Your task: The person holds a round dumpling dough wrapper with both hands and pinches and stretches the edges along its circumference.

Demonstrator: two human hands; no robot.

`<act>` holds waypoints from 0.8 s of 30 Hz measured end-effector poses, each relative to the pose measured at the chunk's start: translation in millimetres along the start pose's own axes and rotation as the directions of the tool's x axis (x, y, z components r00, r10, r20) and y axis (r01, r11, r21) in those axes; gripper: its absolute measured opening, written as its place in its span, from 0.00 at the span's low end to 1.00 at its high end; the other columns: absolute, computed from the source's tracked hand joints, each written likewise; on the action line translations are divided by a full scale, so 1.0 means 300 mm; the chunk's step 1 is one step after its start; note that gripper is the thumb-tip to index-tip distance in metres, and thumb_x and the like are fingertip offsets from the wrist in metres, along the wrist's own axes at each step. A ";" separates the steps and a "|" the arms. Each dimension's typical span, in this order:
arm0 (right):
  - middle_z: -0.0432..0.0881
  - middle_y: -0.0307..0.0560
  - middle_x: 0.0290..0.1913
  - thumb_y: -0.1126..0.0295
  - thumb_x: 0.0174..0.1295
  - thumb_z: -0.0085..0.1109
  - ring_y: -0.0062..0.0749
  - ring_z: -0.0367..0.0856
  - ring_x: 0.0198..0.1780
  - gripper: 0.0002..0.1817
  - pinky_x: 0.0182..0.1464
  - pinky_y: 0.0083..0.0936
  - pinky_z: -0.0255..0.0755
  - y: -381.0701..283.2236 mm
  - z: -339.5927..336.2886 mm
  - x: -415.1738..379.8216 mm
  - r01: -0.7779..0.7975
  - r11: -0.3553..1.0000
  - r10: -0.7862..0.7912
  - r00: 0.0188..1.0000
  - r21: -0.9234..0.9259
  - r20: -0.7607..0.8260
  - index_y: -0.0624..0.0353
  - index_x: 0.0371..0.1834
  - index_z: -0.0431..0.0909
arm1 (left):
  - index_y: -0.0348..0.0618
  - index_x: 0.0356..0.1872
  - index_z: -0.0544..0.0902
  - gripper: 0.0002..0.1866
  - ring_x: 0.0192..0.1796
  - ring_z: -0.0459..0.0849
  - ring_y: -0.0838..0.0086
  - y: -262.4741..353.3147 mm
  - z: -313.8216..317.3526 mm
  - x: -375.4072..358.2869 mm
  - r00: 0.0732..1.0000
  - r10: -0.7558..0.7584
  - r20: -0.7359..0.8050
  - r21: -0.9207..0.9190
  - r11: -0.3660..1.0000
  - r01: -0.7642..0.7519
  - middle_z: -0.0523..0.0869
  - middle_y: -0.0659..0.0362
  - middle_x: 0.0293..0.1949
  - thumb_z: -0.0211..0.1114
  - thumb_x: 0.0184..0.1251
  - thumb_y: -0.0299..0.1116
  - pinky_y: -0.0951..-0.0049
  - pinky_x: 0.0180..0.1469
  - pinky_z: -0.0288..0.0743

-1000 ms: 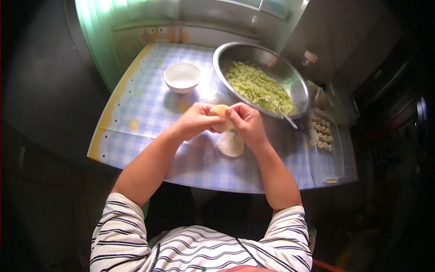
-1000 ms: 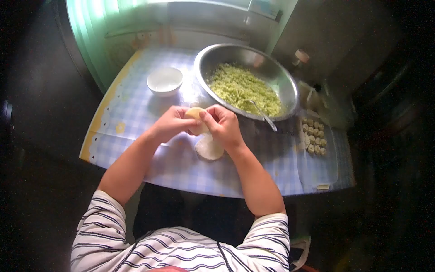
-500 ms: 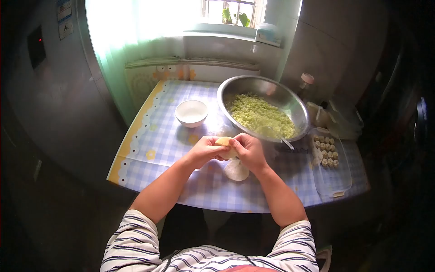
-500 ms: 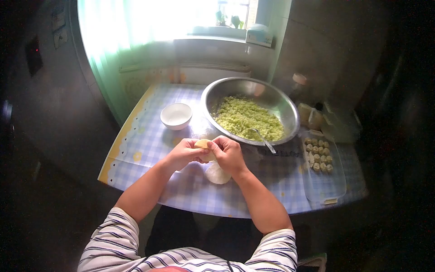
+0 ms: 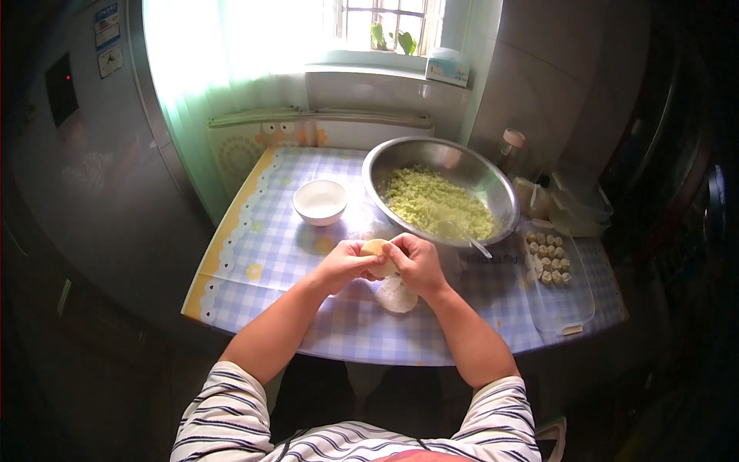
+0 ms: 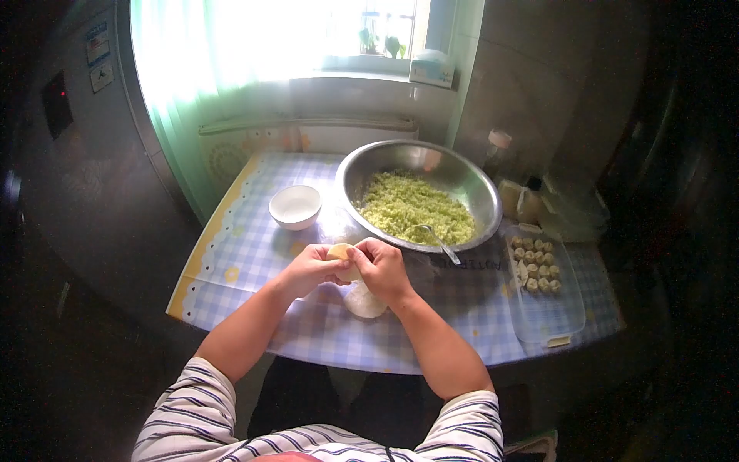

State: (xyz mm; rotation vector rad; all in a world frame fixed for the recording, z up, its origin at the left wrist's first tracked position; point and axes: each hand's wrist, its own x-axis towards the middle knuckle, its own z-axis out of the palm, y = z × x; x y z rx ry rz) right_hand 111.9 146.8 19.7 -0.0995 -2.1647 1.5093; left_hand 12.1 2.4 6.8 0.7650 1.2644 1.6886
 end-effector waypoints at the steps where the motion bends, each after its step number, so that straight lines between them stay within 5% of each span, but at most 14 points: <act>1: 0.79 0.40 0.22 0.67 0.59 0.58 0.16 0.73 0.24 0.10 0.28 0.18 0.68 0.002 0.000 0.001 -0.005 1.000 0.005 1.000 0.001 0.002 0.65 0.29 0.79 | 0.40 0.40 0.81 0.16 0.33 0.82 0.79 0.000 0.001 -0.001 1.000 0.002 -0.002 -0.003 1.000 -0.002 0.83 0.60 0.34 0.69 0.56 0.39 0.79 0.35 0.74; 24: 0.78 0.35 0.23 0.67 0.61 0.58 0.13 0.71 0.25 0.10 0.27 0.15 0.66 -0.013 0.005 -0.007 -0.012 1.000 0.012 1.000 0.023 -0.013 0.63 0.29 0.78 | 0.37 0.40 0.80 0.13 0.35 0.82 0.77 0.006 -0.001 -0.002 1.000 0.013 -0.023 0.013 1.000 -0.013 0.83 0.59 0.35 0.67 0.58 0.35 0.78 0.37 0.76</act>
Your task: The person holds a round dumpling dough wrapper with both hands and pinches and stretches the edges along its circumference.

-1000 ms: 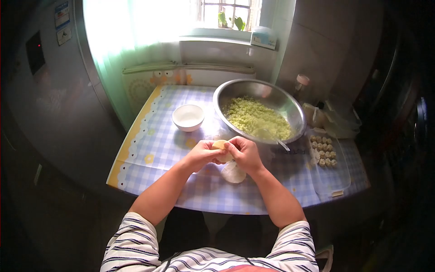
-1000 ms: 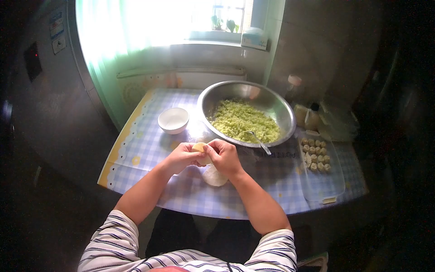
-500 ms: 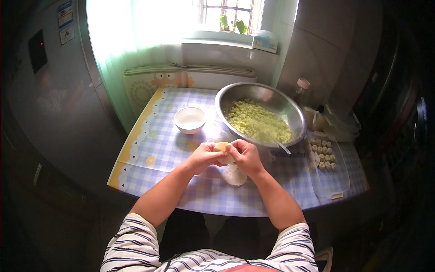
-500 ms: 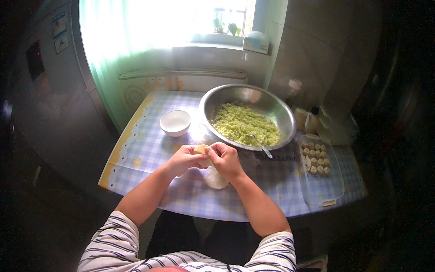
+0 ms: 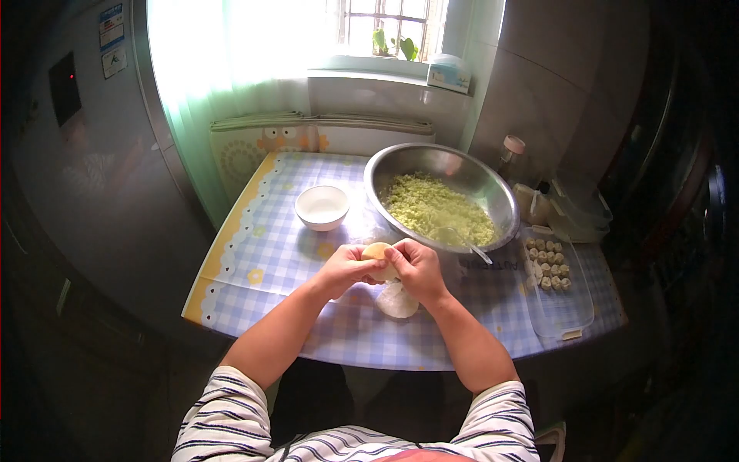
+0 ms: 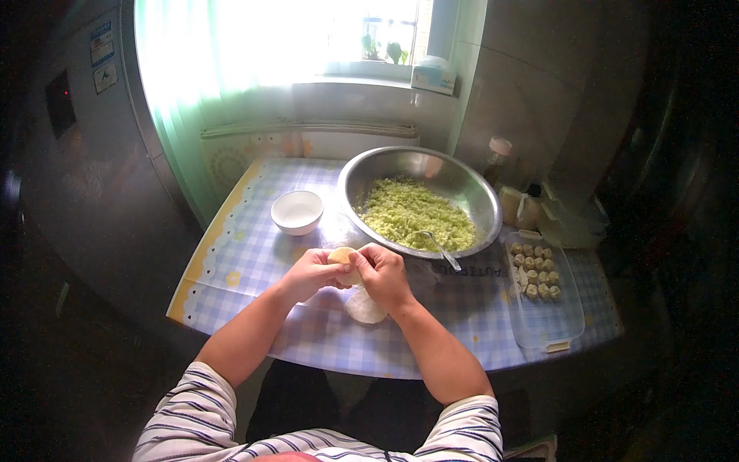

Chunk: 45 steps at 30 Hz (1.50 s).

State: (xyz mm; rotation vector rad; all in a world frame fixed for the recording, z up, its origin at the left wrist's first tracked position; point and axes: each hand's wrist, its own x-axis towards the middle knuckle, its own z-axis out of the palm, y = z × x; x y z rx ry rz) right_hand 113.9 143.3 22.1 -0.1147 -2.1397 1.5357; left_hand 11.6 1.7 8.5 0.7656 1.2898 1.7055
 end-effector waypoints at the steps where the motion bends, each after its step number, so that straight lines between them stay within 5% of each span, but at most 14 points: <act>1: 0.78 0.37 0.22 0.67 0.61 0.58 0.14 0.71 0.25 0.10 0.27 0.16 0.67 -0.003 0.000 -0.001 -0.002 1.000 0.002 1.000 -0.005 -0.004 0.64 0.29 0.78 | 0.38 0.40 0.80 0.13 0.35 0.82 0.77 0.002 0.002 -0.001 1.000 -0.003 -0.008 0.007 1.000 0.003 0.83 0.59 0.35 0.67 0.58 0.35 0.78 0.37 0.76; 30: 0.79 0.36 0.25 0.67 0.60 0.60 0.14 0.72 0.27 0.10 0.29 0.14 0.67 0.006 -0.005 0.005 -0.003 0.999 0.001 0.999 0.034 0.043 0.64 0.30 0.79 | 0.37 0.41 0.80 0.15 0.36 0.81 0.77 -0.009 -0.010 0.002 1.000 0.009 0.026 -0.004 1.000 -0.009 0.83 0.59 0.35 0.67 0.59 0.37 0.77 0.38 0.76; 42: 0.78 0.36 0.24 0.67 0.60 0.59 0.14 0.72 0.26 0.09 0.29 0.15 0.67 -0.002 -0.014 0.005 0.008 0.995 -0.004 0.999 -0.098 0.050 0.63 0.29 0.79 | 0.40 0.40 0.81 0.16 0.34 0.80 0.82 -0.016 -0.011 0.007 0.999 0.035 -0.006 0.004 0.999 -0.035 0.83 0.62 0.34 0.69 0.56 0.40 0.81 0.34 0.73; 45: 0.79 0.43 0.21 0.68 0.58 0.59 0.19 0.74 0.24 0.10 0.27 0.19 0.69 0.002 -0.009 0.005 0.025 0.998 -0.024 0.999 -0.063 0.023 0.66 0.28 0.79 | 0.38 0.41 0.81 0.15 0.35 0.81 0.80 -0.015 -0.012 0.009 0.999 0.036 -0.007 0.003 0.999 -0.036 0.83 0.60 0.34 0.68 0.58 0.38 0.79 0.36 0.75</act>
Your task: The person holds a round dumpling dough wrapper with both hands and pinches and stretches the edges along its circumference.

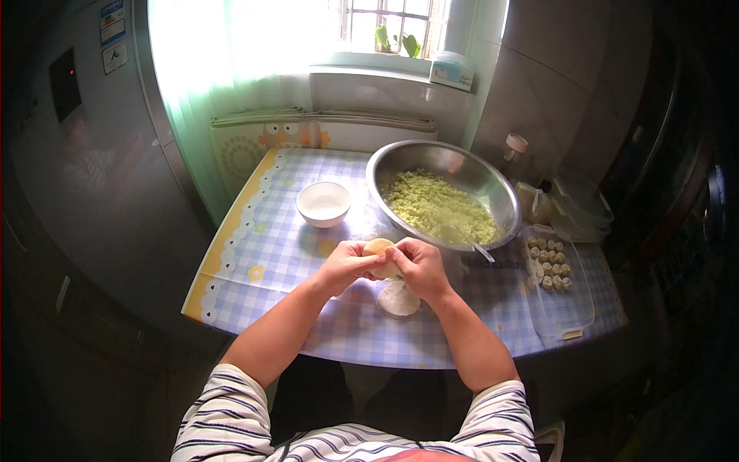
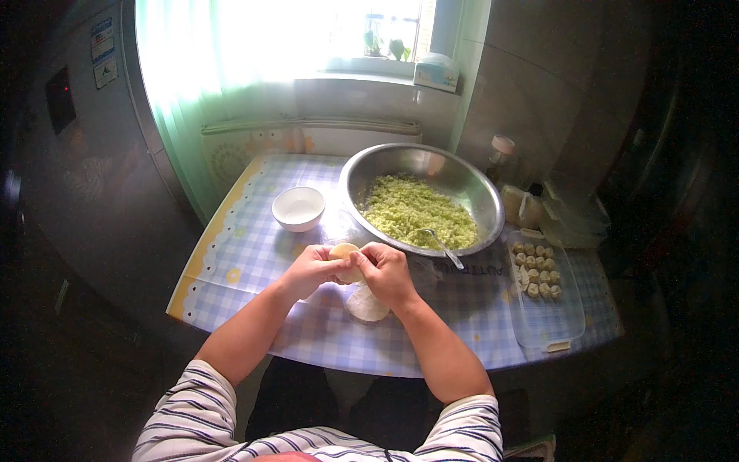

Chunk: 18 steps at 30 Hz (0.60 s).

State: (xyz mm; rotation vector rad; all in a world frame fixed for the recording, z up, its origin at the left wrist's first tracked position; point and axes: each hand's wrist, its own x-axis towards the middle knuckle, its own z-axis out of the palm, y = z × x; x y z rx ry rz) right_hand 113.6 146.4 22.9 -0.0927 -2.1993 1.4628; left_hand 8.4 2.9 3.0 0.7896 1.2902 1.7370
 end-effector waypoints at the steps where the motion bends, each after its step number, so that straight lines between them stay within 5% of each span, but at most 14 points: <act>1: 0.79 0.43 0.21 0.68 0.58 0.59 0.18 0.74 0.24 0.10 0.27 0.19 0.69 -0.002 0.000 0.000 0.000 1.000 0.000 1.000 -0.001 0.000 0.66 0.28 0.79 | 0.37 0.41 0.81 0.15 0.35 0.82 0.78 0.000 -0.001 0.000 1.000 0.002 0.003 -0.001 1.000 -0.002 0.83 0.60 0.35 0.67 0.59 0.37 0.78 0.37 0.76; 18: 0.79 0.42 0.20 0.66 0.59 0.59 0.18 0.73 0.23 0.12 0.26 0.19 0.67 0.004 -0.002 0.002 -0.023 1.000 0.023 1.000 0.014 0.012 0.66 0.28 0.79 | 0.37 0.42 0.80 0.15 0.36 0.81 0.79 0.023 0.017 -0.011 1.000 -0.003 -0.018 -0.023 1.000 0.003 0.83 0.60 0.36 0.67 0.58 0.35 0.79 0.38 0.76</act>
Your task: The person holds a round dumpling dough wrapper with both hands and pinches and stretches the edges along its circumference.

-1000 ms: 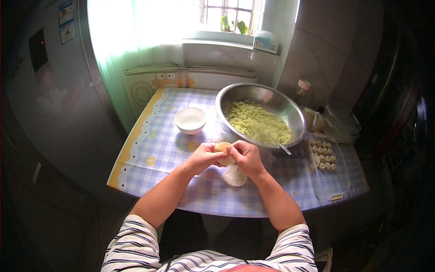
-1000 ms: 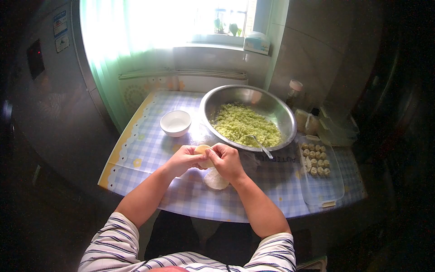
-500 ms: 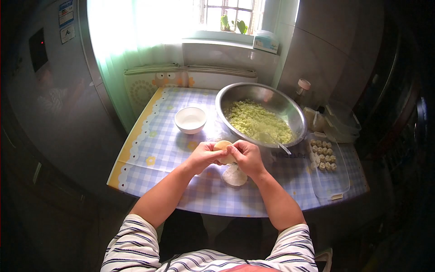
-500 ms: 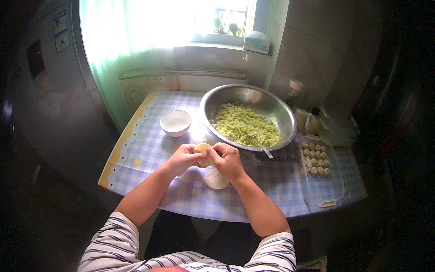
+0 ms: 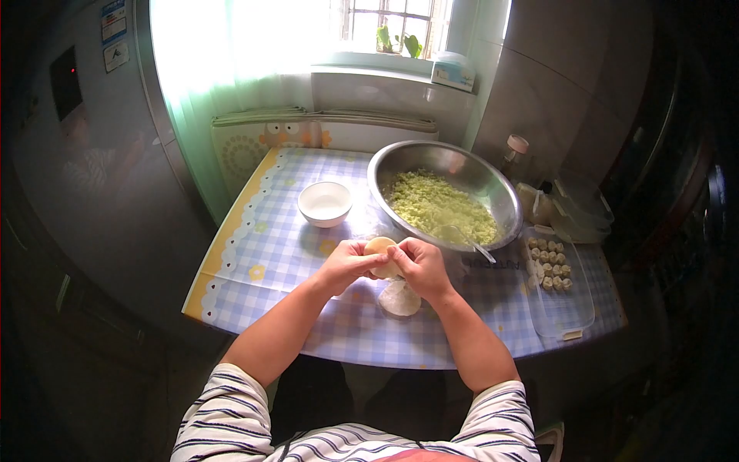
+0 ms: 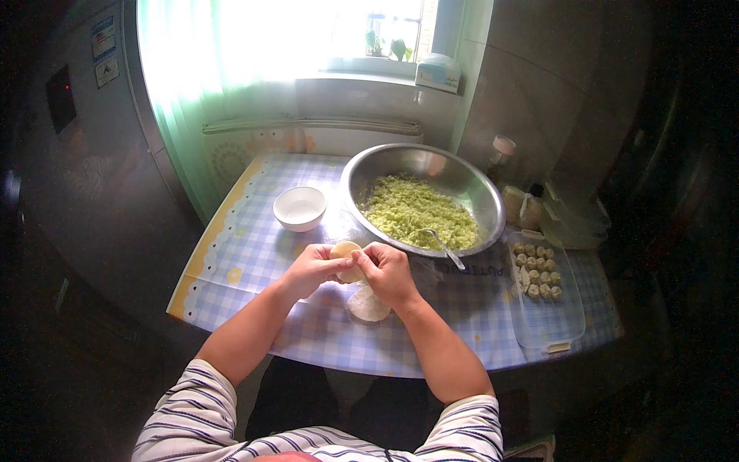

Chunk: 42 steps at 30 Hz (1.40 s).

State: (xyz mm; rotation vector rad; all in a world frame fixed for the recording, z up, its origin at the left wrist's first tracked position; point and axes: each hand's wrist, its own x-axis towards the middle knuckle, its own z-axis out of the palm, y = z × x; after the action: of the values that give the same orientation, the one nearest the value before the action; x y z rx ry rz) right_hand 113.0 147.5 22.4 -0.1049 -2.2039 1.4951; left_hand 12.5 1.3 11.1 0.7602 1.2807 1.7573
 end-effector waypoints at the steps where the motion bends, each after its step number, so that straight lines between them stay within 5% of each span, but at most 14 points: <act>1: 0.79 0.42 0.20 0.66 0.59 0.59 0.18 0.73 0.23 0.12 0.26 0.19 0.67 0.003 0.001 0.000 0.002 1.000 -0.002 1.000 0.001 -0.001 0.66 0.27 0.79 | 0.37 0.42 0.80 0.15 0.36 0.81 0.80 0.001 0.001 0.000 1.000 0.002 0.000 -0.005 1.000 -0.002 0.83 0.60 0.36 0.67 0.58 0.35 0.79 0.38 0.75; 42: 0.80 0.43 0.23 0.67 0.57 0.60 0.18 0.74 0.25 0.10 0.29 0.19 0.70 0.013 0.004 0.003 0.006 1.000 -0.006 1.000 0.026 0.001 0.66 0.30 0.78 | 0.38 0.42 0.80 0.14 0.36 0.80 0.80 -0.020 -0.023 0.007 0.998 -0.018 0.059 -0.004 1.000 0.018 0.82 0.61 0.36 0.67 0.59 0.36 0.79 0.38 0.75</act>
State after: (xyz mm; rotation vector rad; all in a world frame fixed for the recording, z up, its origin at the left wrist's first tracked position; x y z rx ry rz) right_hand 111.1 148.2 18.9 -0.0886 -2.1826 1.5206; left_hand 7.5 0.8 3.3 0.7897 1.2409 1.7103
